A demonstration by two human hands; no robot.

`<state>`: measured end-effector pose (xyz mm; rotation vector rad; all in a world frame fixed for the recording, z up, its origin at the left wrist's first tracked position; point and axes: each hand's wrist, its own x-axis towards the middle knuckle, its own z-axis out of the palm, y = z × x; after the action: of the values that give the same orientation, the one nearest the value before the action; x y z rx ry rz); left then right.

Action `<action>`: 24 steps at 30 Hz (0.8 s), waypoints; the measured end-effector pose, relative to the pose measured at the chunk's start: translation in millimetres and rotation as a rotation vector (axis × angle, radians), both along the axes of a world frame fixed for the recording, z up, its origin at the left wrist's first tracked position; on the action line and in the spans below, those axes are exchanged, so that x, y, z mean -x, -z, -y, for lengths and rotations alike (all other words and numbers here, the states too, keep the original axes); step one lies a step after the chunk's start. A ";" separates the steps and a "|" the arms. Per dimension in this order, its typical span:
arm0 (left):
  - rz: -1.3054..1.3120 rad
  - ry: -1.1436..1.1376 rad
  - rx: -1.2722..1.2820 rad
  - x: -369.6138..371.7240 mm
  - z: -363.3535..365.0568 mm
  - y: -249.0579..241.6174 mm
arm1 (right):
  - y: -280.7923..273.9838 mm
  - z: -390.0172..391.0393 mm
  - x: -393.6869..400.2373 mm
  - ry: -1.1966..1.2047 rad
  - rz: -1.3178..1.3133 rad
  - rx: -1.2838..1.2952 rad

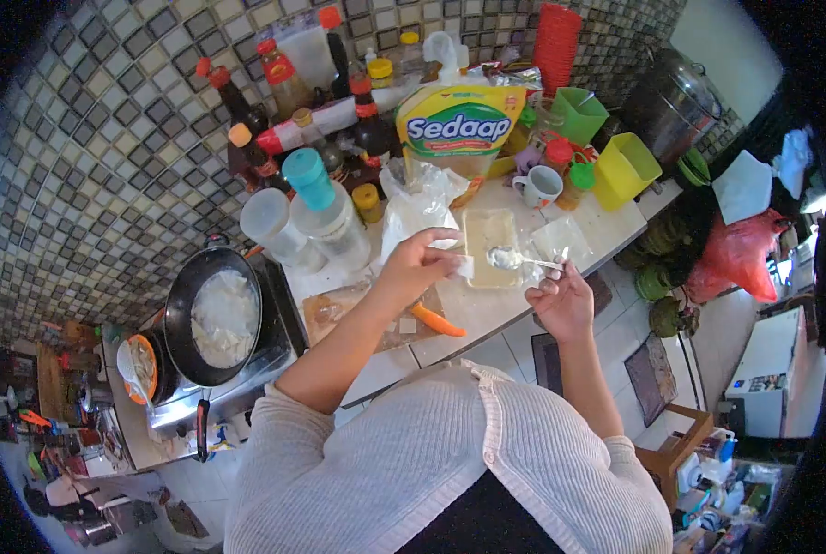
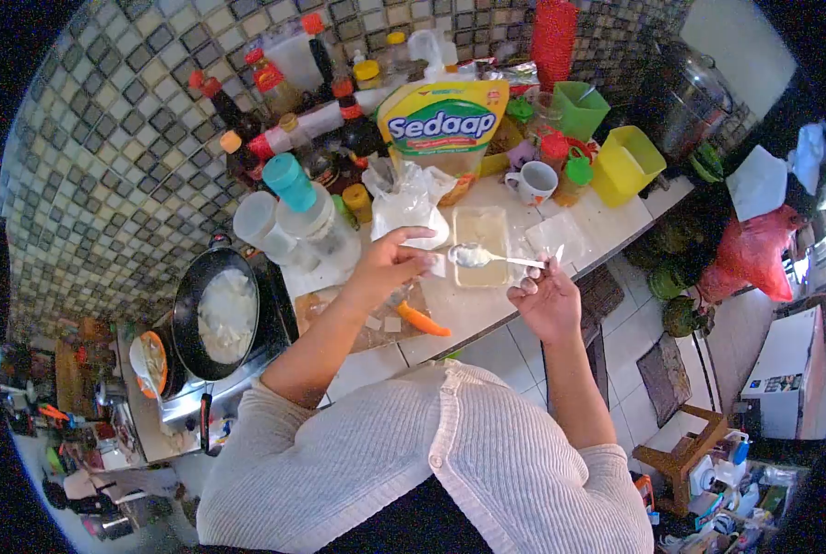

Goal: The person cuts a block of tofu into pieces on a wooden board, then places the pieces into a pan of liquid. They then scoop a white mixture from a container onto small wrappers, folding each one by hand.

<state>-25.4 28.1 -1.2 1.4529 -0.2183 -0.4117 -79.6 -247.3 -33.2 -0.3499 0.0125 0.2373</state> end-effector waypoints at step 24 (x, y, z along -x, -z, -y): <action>-0.288 0.274 0.289 -32.4 52.2 -40.3 | 49.4 40.3 -13.0 0.312 -0.204 0.082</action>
<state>7.0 -24.0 39.1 1.0674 -0.2345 -0.7736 -66.6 -287.6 -82.7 -0.3992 0.2771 -0.0377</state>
